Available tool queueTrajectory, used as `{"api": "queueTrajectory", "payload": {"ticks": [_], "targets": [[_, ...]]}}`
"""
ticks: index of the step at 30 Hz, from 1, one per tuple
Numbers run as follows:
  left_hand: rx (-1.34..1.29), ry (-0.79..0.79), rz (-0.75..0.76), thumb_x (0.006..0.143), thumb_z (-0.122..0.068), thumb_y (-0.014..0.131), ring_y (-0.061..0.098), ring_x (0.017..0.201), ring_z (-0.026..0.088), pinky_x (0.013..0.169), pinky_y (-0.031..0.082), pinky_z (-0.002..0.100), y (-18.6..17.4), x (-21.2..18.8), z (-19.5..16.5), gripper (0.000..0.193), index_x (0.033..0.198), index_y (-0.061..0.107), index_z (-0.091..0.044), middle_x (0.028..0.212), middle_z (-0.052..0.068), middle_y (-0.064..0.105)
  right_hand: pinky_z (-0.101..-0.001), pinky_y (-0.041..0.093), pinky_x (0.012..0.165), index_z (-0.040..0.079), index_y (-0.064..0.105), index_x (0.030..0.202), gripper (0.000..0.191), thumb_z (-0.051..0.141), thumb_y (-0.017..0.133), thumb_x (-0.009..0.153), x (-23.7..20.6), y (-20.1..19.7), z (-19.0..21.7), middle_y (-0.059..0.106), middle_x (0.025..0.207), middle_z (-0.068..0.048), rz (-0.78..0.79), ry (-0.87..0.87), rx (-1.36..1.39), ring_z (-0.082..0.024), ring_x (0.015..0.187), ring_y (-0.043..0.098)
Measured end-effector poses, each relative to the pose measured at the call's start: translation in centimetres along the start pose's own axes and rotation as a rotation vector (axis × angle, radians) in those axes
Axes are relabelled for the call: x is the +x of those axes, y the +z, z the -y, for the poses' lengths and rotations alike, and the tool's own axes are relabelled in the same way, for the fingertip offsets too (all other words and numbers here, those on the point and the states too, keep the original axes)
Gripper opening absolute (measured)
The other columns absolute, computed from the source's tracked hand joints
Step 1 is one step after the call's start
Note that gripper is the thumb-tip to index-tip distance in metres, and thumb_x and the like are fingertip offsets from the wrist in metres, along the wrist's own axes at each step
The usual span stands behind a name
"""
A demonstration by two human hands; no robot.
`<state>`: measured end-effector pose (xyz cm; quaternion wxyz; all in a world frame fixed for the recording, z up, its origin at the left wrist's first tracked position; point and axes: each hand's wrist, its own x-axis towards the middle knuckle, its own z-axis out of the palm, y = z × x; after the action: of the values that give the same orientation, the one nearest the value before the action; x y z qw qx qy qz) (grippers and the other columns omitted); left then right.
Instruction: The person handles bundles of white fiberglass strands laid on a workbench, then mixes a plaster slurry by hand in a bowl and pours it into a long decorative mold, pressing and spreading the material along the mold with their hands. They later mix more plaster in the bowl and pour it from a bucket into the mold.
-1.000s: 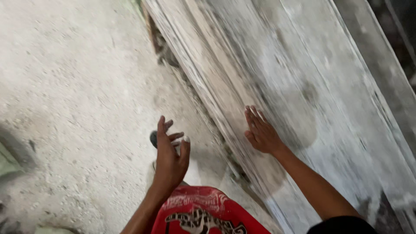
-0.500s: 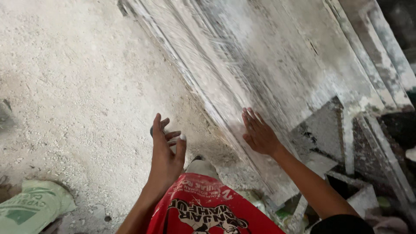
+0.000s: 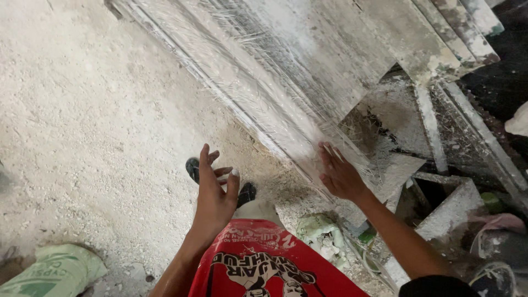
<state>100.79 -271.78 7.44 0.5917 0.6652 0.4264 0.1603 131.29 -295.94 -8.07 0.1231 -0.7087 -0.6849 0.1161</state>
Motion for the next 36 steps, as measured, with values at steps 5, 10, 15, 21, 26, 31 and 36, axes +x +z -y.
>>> {"api": "queueTrajectory", "payload": {"ticks": [5,10,15,21,26,31,36], "targets": [[0.093,-0.018,0.059,0.102,-0.022,0.052,0.06,0.122,0.031,0.092,0.058,0.042,0.5,-0.4,-0.4,0.079,0.159,0.002,0.0,0.156,0.027,0.031,-0.0535,0.021,0.129,-0.001,0.012,0.162,0.069,0.043,0.025,0.11,0.1,0.8,0.8,0.022,0.171,-0.024,-0.071,0.037,-0.066,-0.044,0.157,0.025],[0.093,-0.012,0.077,0.101,-0.019,0.053,0.06,0.122,0.032,0.094,0.058,0.041,0.9,-1.3,0.2,0.079,0.16,0.004,0.0,0.156,0.027,0.034,-0.0544,0.022,0.126,-0.008,0.019,0.157,0.076,0.049,0.031,0.109,0.6,1.4,1.4,0.025,0.165,-0.029,-0.067,0.146,-0.134,-0.046,0.154,0.025],[0.088,0.002,0.059,0.099,-0.013,0.056,0.061,0.12,0.03,0.091,0.059,0.038,1.2,-2.1,1.3,0.081,0.16,0.004,0.0,0.155,0.026,0.037,-0.0538,0.022,0.125,-0.012,0.026,0.154,0.08,0.052,0.032,0.107,0.5,0.9,1.8,0.03,0.161,-0.031,-0.029,0.156,-0.16,-0.045,0.153,0.027],[0.12,-0.047,0.046,0.098,-0.011,0.058,0.062,0.118,0.028,0.085,0.06,0.036,1.3,-2.4,2.1,0.082,0.16,0.005,-0.002,0.155,0.024,0.038,-0.0507,0.02,0.127,-0.01,0.027,0.155,0.077,0.051,0.036,0.107,4.5,1.2,2.6,0.03,0.164,-0.028,-0.03,0.192,-0.173,-0.04,0.155,0.027],[0.094,-0.025,0.025,0.097,-0.01,0.058,0.063,0.118,0.027,0.085,0.06,0.036,1.7,-2.4,2.5,0.082,0.16,0.006,-0.001,0.154,0.024,0.039,-0.0497,0.017,0.127,-0.01,0.028,0.155,0.078,0.051,0.039,0.108,9.0,2.5,2.0,0.026,0.165,-0.027,-0.052,0.185,-0.085,-0.04,0.156,0.024],[0.062,-0.005,0.012,0.099,-0.011,0.057,0.062,0.118,0.028,0.087,0.06,0.037,1.8,-2.3,3.2,0.081,0.16,0.005,0.001,0.155,0.025,0.037,-0.0527,0.016,0.129,-0.009,0.029,0.158,0.076,0.049,0.031,0.109,4.8,1.1,1.4,0.024,0.168,-0.026,-0.02,0.127,-0.12,-0.041,0.157,0.023],[0.057,-0.052,0.019,0.103,-0.014,0.055,0.06,0.118,0.028,0.088,0.06,0.036,1.9,-2.1,4.0,0.079,0.16,0.003,0.001,0.155,0.027,0.034,-0.0536,0.018,0.126,-0.006,0.03,0.153,0.078,0.055,0.029,0.106,1.2,0.4,1.0,0.025,0.165,-0.028,0.034,0.11,-0.196,-0.043,0.155,0.021]]}}
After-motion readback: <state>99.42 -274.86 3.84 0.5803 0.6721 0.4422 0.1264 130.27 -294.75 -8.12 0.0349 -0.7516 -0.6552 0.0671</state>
